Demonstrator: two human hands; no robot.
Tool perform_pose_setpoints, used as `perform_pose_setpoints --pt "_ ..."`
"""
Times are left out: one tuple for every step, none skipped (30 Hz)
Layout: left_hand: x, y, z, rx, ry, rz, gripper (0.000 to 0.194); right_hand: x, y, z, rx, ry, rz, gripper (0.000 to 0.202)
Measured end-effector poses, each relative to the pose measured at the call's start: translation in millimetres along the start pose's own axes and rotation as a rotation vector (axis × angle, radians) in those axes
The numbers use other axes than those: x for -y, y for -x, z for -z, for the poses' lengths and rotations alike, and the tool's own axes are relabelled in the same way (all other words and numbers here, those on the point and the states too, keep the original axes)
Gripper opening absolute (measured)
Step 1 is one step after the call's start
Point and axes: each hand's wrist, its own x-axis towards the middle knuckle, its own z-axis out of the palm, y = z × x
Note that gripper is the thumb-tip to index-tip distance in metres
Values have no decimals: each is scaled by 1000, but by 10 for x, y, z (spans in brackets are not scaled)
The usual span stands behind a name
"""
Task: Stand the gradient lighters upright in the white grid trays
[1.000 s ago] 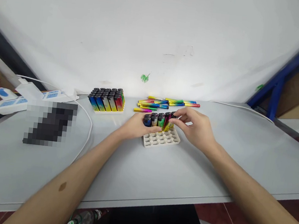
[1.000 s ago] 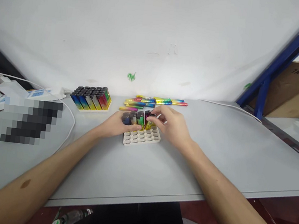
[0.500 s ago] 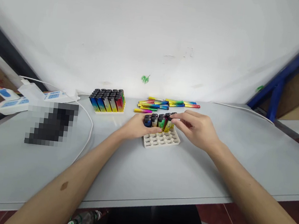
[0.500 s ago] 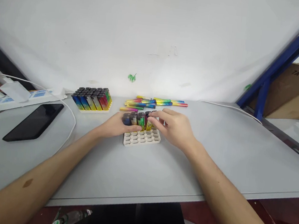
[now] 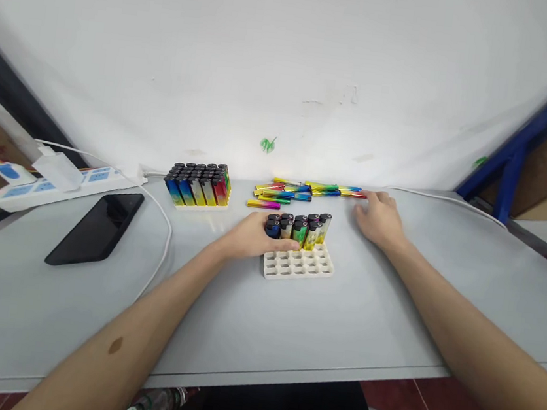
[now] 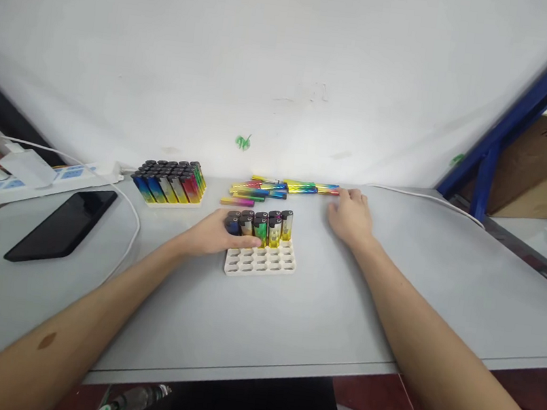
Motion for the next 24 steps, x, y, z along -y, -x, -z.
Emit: perform_pose_setpoints --pt "3 0 2 7 7 -1 40 -57 -50 -53 42 28 16 54" --pt "6 -1 3 12 10 -3 40 -101 -89 -93 59 45 31 56" --pt "11 -1 4 15 10 -2 40 -132 -117 -119 77 58 42 56" --pt "16 -2 5 17 9 -1 40 -151 -136 -133 88 71 42 55" --pt "19 -2 6 20 7 -1 40 -160 -146 -136 92 85 39 55" --pt "21 -2 6 21 6 0 40 -162 -147 -132 93 99 31 54" --pt "22 -2 6 22 6 2 40 -158 -142 -122 91 109 19 52" --pt "20 -2 6 22 5 5 40 -152 -131 -107 87 111 4 51" --pt "16 -2 5 19 0 8 40 -144 -115 -89 84 104 -12 48" --pt "11 -1 5 13 -5 12 40 -137 -95 -69 83 91 -31 46" --pt "6 0 4 8 -12 14 41 -131 -74 -45 89 73 -49 43" --pt "1 1 4 2 -17 13 41 -126 -51 -20 95 58 -70 41" --pt "-4 1 4 -1 -21 12 42 -124 -29 6 102 48 -91 41" --pt "-8 2 3 -5 -21 11 42 -123 -10 33 109 48 -112 42" --pt "-10 2 3 -8 -18 13 42 -124 7 57 116 55 -132 43" --pt "-11 3 4 -9 -14 17 41 -128 18 79 124 66 -146 44" --pt "-10 3 4 -12 -12 22 41 -133 25 96 132 77 -156 43" --pt "-8 3 4 -13 -12 24 41 -140 26 109 138 83 -159 41" --pt "-4 2 5 -11 -15 25 41 -148 21 118 134 78 -158 38" --pt "0 1 5 -11 -17 27 41 -154 12 123 116 55 -157 35" --pt "5 -1 5 -10 -17 30 41 -158 0 127 89 8 -161 32" --pt "9 -3 4 -10 -15 34 41 -156 -14 132 57 -68 -172 30" --pt "12 -4 3 -11 -11 40 40 -148 -28 140 27 -175 -190 29" --pt "13 -6 2 -13 -6 48 40 -130 -39 152 5 -309 -209 29"
